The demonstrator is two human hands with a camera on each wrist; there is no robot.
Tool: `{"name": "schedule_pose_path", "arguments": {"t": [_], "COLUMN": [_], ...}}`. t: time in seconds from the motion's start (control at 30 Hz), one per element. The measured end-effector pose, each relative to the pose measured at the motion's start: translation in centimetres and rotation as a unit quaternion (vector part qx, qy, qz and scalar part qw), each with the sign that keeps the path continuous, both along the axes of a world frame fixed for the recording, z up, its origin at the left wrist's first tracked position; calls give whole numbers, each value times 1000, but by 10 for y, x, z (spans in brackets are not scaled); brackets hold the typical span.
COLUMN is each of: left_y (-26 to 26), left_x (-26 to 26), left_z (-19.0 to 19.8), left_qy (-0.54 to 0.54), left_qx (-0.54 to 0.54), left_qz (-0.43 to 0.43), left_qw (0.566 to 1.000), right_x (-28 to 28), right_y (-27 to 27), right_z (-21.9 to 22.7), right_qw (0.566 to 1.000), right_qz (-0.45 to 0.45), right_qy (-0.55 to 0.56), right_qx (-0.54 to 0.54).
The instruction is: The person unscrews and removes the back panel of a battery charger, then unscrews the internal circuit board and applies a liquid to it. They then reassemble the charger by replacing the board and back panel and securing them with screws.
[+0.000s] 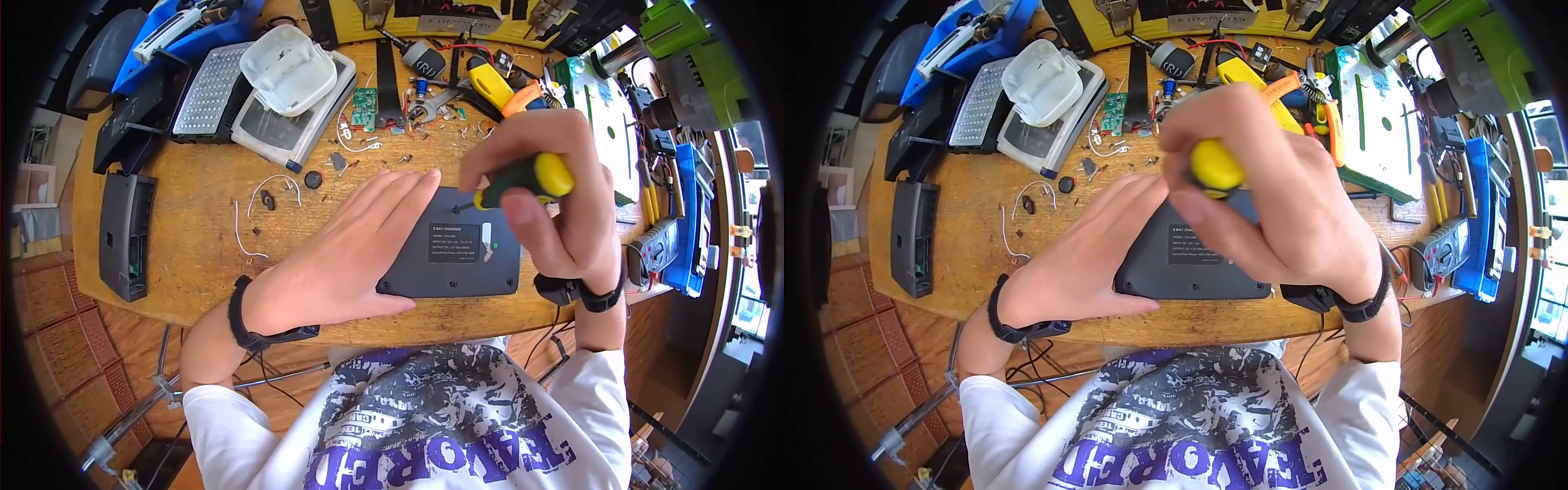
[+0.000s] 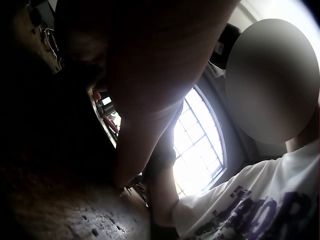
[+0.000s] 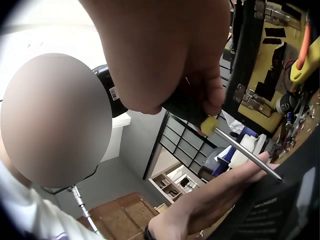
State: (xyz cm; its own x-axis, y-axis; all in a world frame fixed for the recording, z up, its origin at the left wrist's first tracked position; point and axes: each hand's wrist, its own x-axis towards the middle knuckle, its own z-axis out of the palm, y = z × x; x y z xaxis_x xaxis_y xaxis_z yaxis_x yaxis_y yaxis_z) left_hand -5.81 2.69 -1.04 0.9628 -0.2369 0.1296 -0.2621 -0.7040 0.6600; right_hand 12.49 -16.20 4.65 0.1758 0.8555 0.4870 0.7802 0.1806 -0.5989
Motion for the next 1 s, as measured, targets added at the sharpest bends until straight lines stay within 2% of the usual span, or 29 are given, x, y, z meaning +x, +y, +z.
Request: {"name": "schedule_pose_path", "arguments": {"t": [0.27, 0.3, 0.33, 0.37, 0.4, 0.47, 0.5, 0.53, 0.6, 0.63, 0.67, 0.77, 0.83, 0.87, 0.9, 0.93, 0.97, 1.0], "left_y": [3, 5, 8, 11, 13, 7, 1, 0, 2, -2, -2, -3, -4, -5, -7, -10, -16, -22], "left_x": [-2, -3, -2, 3, 10, 26, 34, 41, 55, 67, 68, 73, 66, 61, 52, 44, 36, 30], "left_z": [-1, 2, 6, 12, 21, 39, 40, 45, 55, 46, 45, 46, 50, 47, 44, 41, 54, 52], "left_qy": [-13, -16, -25, -36, -40, -8, -93, -96, -56, -155, -155, -112, 17, 22, 7, -10, 39, 42], "left_qx": [38, 42, 1, -37, -29, -155, -181, -177, -158, -150, -147, -171, -164, -164, -34, 98, 178, 177], "left_qz": [-7, -7, -1, 2, -3, 43, 57, 58, 21, 3, 2, 25, 21, 20, 13, 3, -24, -26], "left_qw": [999, 999, 1000, 999, 999, 987, 977, 978, 986, 977, 977, 979, 986, 986, 999, 995, 983, 983], "right_x": [2, 2, 3, 3, 0, -8, -12, -12, -11, -9, -7, -2, -1, 0, 2, 2, 1, -1], "right_y": [3, 2, 1, 3, 3, 2, 3, 2, 0, -1, -1, -2, 0, 1, 4, 5, 6, 4], "right_z": [32, 35, 38, 38, 45, 57, 57, 61, 67, 68, 65, 55, 54, 49, 43, 39, 38, 37], "right_qw": [994, 993, 991, 990, 990, 958, 955, 954, 925, 922, 922, 930, 953, 954, 962, 968, 976, 977], "right_qz": [54, 46, 37, 35, 29, -19, -56, -56, -112, -123, -124, -142, -84, -85, -57, -30, 19, 18], "right_qy": [-57, -65, -73, -102, -107, -270, -283, -286, -345, -336, -336, -312, -270, -265, -255, -245, -214, -211], "right_qx": [-74, -92, -108, -90, -82, -96, -73, -69, -113, -147, -145, -136, -108, -109, -77, -45, -20, -23]}}
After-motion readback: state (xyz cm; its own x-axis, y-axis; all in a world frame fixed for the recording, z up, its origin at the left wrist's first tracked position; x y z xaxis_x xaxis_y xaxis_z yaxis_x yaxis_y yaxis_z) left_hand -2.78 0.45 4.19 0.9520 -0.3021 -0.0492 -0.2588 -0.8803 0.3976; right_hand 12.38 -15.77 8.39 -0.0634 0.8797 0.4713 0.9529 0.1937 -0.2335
